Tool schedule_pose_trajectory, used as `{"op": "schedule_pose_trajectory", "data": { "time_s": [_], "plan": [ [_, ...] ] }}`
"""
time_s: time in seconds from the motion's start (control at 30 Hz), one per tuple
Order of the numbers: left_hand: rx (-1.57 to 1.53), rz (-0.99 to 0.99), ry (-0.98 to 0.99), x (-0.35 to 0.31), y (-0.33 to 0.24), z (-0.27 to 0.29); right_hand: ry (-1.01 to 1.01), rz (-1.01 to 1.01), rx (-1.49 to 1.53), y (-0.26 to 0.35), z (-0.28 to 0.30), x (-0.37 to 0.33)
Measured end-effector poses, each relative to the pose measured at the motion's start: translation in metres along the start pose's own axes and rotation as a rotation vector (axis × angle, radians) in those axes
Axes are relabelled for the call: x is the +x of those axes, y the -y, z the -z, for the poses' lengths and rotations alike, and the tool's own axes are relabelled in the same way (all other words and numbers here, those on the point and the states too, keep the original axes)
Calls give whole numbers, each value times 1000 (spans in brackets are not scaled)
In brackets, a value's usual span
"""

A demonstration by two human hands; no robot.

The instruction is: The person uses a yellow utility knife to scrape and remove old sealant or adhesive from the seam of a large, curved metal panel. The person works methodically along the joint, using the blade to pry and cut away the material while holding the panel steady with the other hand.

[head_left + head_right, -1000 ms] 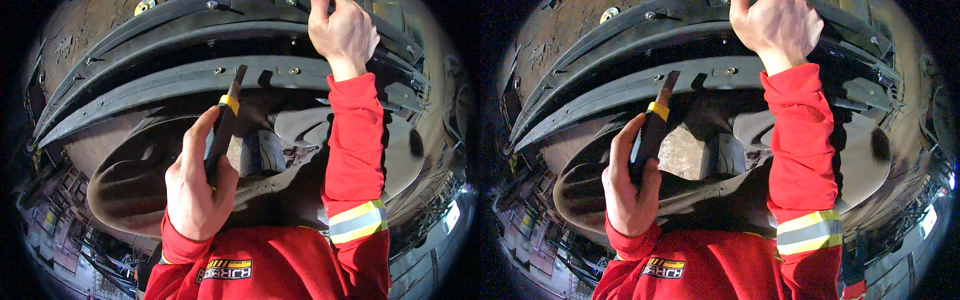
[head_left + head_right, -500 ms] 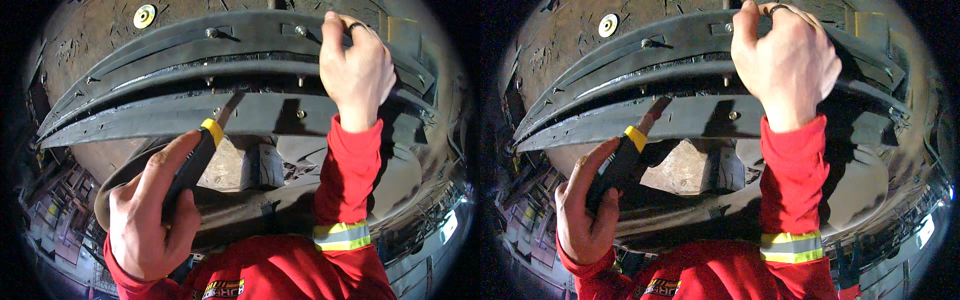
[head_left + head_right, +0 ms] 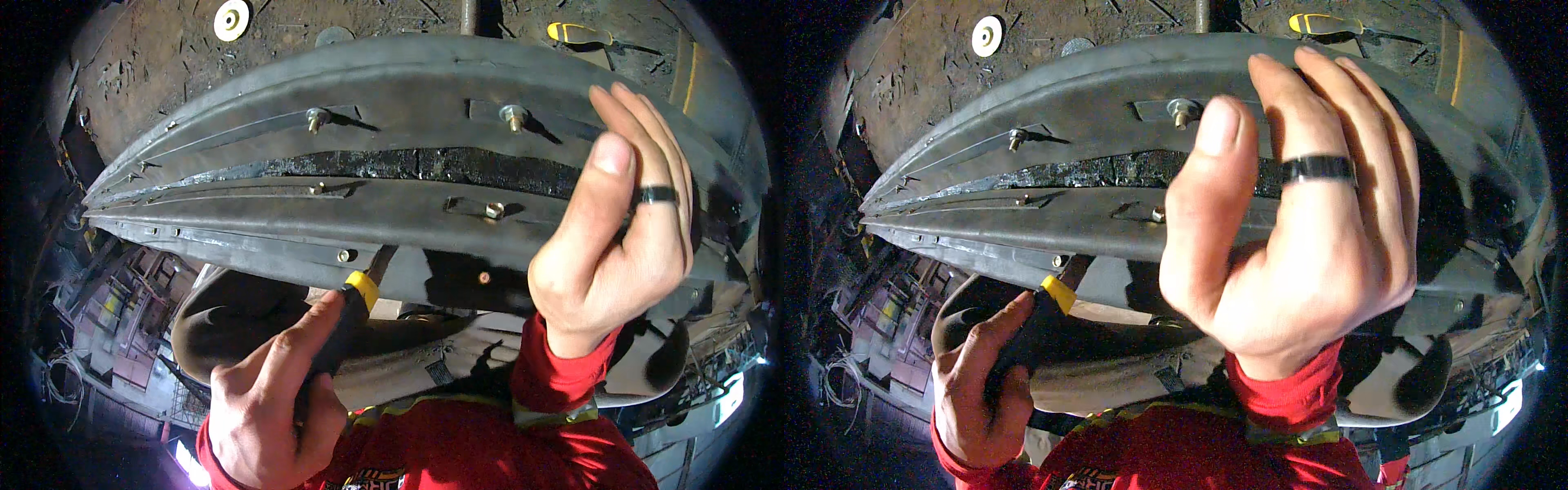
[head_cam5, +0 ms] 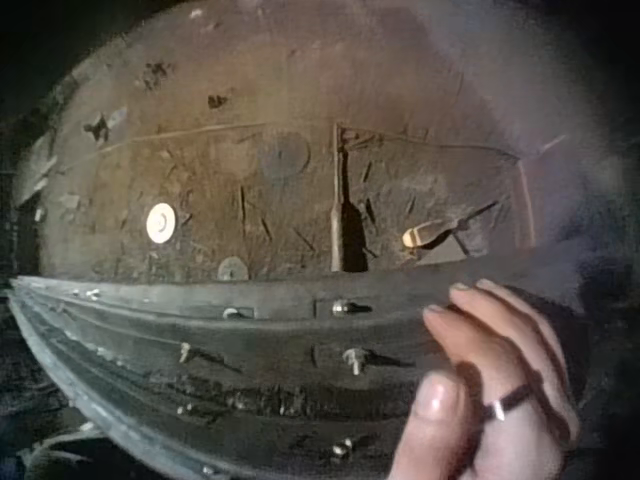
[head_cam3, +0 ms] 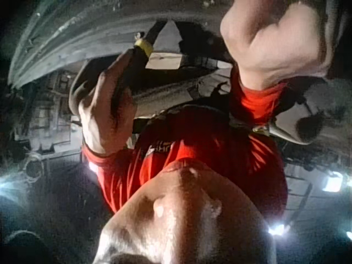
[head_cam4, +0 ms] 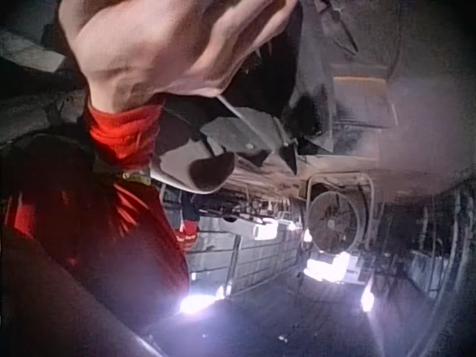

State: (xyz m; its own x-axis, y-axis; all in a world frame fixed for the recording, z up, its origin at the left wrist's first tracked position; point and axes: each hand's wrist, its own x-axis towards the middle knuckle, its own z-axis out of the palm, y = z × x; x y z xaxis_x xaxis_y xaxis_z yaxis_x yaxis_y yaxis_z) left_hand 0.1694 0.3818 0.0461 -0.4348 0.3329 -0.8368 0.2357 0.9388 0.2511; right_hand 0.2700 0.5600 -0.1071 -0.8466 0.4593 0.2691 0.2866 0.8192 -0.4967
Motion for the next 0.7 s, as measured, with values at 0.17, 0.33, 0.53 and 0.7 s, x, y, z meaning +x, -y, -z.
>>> {"op": "schedule_pose_trajectory", "data": {
  "time_s": [0.17,0.33,0.53,0.7],
  "plan": [
    [-4,-9,21,3,-4,-4,25,29,18,0,4,3],
    [70,-5,59,8,-13,-5,31,30,58,-5,2,3],
    [171,-227,158,20,-13,10,-26,-18,128,-2,2,1],
    [136,-146,288,42,-11,24,-95,-108,133,0,-3,-3]
  ]
}}
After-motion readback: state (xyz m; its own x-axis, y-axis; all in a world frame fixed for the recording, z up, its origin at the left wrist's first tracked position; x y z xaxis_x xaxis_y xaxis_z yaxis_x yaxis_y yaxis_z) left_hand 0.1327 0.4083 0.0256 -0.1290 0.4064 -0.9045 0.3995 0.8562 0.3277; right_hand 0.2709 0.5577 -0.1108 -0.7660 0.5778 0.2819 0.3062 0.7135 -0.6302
